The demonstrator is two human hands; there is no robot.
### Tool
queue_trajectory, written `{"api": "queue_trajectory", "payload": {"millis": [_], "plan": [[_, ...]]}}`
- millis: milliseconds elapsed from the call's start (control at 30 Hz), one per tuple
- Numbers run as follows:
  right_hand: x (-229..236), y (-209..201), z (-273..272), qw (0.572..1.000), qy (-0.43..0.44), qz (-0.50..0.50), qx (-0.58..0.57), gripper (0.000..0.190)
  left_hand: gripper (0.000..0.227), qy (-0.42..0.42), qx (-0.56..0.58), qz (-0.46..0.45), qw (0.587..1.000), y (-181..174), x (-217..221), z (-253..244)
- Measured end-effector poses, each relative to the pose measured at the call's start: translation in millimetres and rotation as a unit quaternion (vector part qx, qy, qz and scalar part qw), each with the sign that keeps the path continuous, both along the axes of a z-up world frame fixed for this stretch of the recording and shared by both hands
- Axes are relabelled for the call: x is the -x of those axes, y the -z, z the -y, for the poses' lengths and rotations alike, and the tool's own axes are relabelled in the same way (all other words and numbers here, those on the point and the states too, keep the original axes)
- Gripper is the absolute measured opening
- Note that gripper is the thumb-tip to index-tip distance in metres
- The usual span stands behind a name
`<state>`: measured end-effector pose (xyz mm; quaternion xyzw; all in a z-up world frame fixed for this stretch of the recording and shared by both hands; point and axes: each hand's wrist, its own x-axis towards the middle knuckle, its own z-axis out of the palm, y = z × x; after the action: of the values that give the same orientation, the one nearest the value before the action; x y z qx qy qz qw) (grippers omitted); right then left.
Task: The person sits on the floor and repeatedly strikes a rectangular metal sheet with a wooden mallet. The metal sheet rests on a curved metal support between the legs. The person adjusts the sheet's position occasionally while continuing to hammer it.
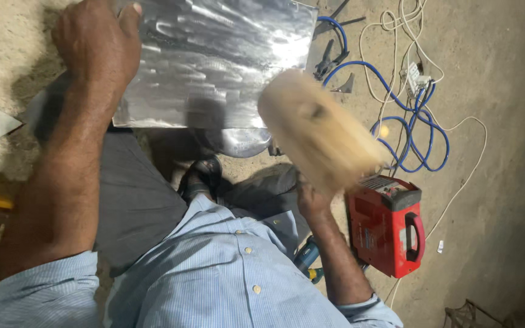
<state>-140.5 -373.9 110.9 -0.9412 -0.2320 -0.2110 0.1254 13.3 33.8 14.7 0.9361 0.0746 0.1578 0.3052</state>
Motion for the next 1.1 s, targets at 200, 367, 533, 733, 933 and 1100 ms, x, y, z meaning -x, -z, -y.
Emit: {"api": "queue_trajectory", "payload": {"millis": [200, 367, 533, 733, 933, 1100], "plan": [[3.5, -32.3, 20.0, 0.814, 0.14, -0.378, -0.419, 0.046, 0.037, 0.003, -0.126, 0.083, 0.989, -6.4, -2.5, 5.3], [13.9, -20.0, 10.2, 0.796, 0.009, -0.208, -0.569, 0.033, 0.031, 0.031, -0.036, 0.019, 0.999, -4.7, -8.4, -9.9], [13.2, -5.3, 11.7, 0.91, 0.15, -0.361, -0.138, 0.045, 0.023, 0.041, -0.061, 0.05, 0.996, -20.6, -10.9, -14.9], [16.2, -25.7, 46.1, 0.845, 0.013, -0.287, -0.452, 0.041, 0.02, 0.012, -0.172, 0.161, 0.972, -23.0, -10.2, -24.4], [23.8, 21.9, 35.3, 0.942, 0.05, -0.239, -0.231, 0.047, 0.016, 0.031, -0.117, 0.104, 0.987, -15.8, -6.3, -32.5], [4.5, -15.6, 38.7, 0.846, 0.155, -0.397, -0.32, 0.042, 0.02, 0.005, -0.195, 0.199, 0.96, -22.4, -8.9, -36.3]]}}
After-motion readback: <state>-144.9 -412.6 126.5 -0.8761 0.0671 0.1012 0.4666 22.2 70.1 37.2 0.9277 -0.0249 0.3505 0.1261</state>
